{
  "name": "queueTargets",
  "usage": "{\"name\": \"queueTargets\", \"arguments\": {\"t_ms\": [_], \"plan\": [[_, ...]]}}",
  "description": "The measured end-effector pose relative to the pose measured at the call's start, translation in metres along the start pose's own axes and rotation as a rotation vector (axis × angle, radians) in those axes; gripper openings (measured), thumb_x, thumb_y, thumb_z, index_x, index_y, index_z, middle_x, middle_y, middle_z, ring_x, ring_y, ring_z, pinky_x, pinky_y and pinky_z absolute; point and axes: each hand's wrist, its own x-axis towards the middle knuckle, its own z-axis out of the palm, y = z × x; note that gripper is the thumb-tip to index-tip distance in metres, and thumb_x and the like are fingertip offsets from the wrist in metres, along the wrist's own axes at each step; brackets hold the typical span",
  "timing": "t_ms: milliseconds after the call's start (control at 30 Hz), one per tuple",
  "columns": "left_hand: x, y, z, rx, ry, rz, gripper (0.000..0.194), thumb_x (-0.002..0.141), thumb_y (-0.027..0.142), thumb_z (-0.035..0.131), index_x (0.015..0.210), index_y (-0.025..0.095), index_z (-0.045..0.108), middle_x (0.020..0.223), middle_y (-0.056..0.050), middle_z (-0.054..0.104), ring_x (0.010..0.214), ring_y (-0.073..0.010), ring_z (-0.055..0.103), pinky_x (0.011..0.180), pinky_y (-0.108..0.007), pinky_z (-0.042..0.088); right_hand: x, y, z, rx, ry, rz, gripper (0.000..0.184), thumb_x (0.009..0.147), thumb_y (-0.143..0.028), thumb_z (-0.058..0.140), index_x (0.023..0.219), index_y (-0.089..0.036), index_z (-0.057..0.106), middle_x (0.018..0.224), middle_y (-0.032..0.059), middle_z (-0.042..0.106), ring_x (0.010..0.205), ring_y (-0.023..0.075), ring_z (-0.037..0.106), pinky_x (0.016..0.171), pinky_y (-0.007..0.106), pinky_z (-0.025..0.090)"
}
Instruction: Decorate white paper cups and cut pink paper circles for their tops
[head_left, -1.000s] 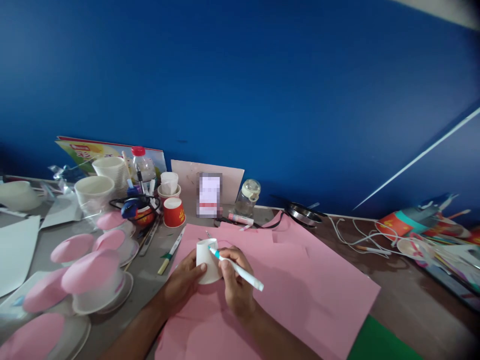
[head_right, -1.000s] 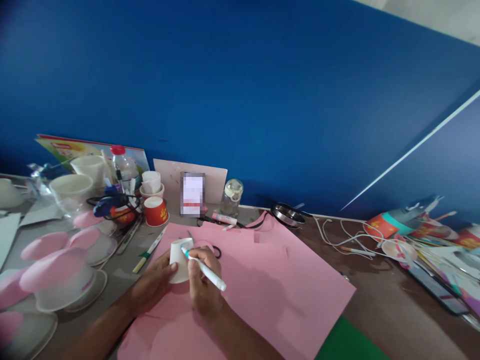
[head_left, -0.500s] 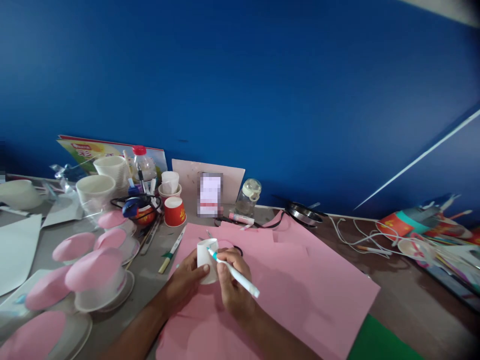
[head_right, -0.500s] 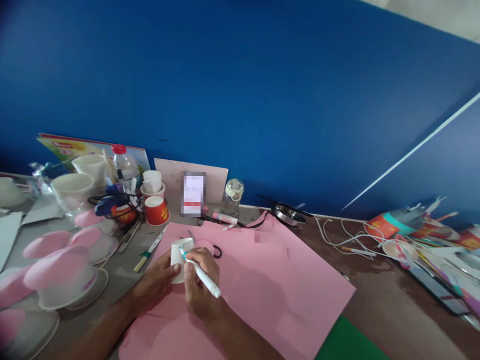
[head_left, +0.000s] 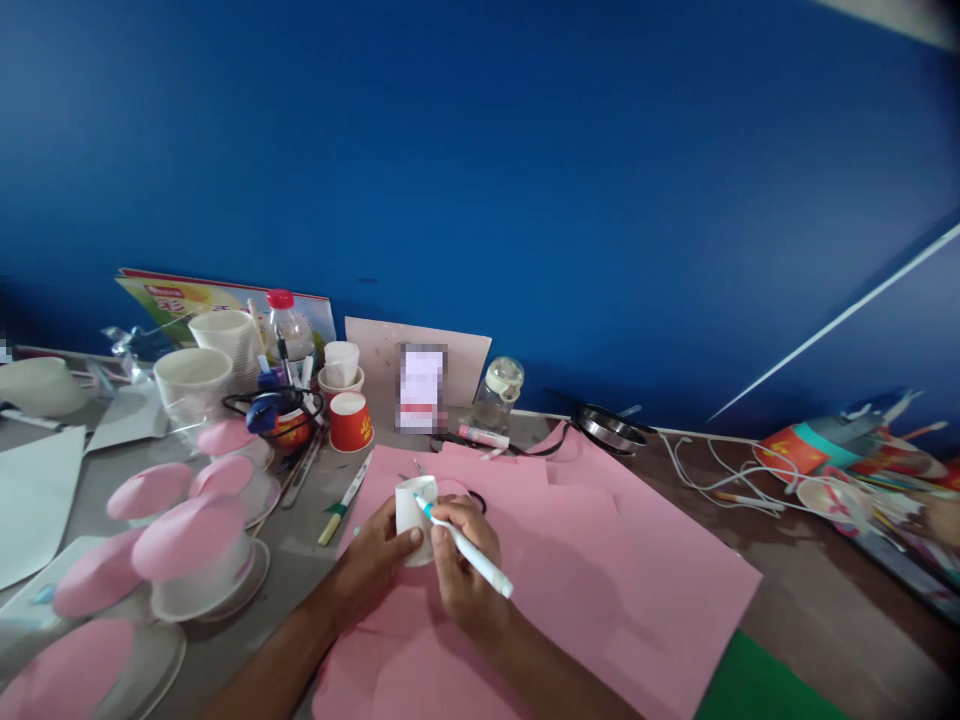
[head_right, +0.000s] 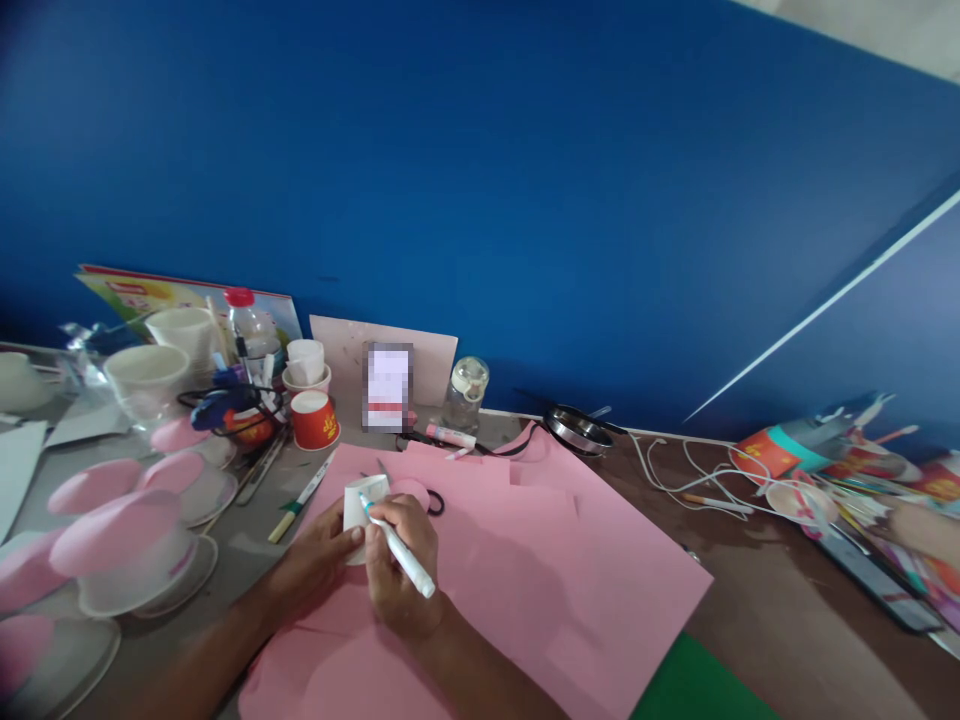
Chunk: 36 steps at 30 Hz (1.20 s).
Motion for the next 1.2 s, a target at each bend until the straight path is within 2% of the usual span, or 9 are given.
{"name": "queueTargets", "arguments": {"t_ms": [200, 400, 667, 1200], "plan": [[0.0008, -0.0008, -0.0009, 0.028, -0.004, -0.008, 0.047, 0.07, 0.03, 0.078, 0.112, 0.018, 0.062, 0.107, -0.009, 0.067, 0.103, -0.0269, 0.058, 0.085, -0.034, 0.043, -0.0019, 0.0019, 0.0005, -0.032, -0.015, -0.015, 0.017, 0.088, -0.015, 0.046, 0.1, -0.02, 0.057, 0.089, 0.0078, 0.063, 0.086, 0.0204, 0.061, 0.076, 0.036, 0.052], [0.0011, -0.0047, -0.0041, 0.031, -0.01, 0.009, 0.045, 0.073, 0.03, 0.075, 0.114, 0.018, 0.061, 0.109, -0.009, 0.066, 0.105, -0.0268, 0.058, 0.088, -0.035, 0.043, -0.0023, 0.0028, 0.0015, -0.028, -0.017, -0.01, 0.017, 0.088, -0.016, 0.046, 0.101, -0.019, 0.057, 0.089, 0.0077, 0.062, 0.084, 0.02, 0.061, 0.073, 0.035, 0.052], [0.0004, 0.0002, 0.0013, -0.012, 0.004, -0.014, 0.049, 0.068, 0.03, 0.079, 0.113, 0.018, 0.063, 0.108, -0.009, 0.067, 0.106, -0.027, 0.058, 0.09, -0.035, 0.041, 0.0001, -0.0013, -0.0007, -0.021, 0.003, -0.009, 0.014, 0.087, -0.016, 0.046, 0.094, -0.02, 0.057, 0.086, 0.0071, 0.063, 0.084, 0.0205, 0.062, 0.073, 0.035, 0.053], [-0.0003, -0.0001, 0.0008, -0.021, 0.017, -0.017, 0.046, 0.067, 0.029, 0.08, 0.109, 0.018, 0.064, 0.105, -0.009, 0.067, 0.104, -0.0269, 0.058, 0.086, -0.034, 0.042, -0.0018, 0.0013, 0.0007, -0.032, 0.01, 0.01, 0.016, 0.088, -0.015, 0.047, 0.098, -0.02, 0.057, 0.088, 0.0071, 0.063, 0.083, 0.0197, 0.062, 0.074, 0.035, 0.052]]}}
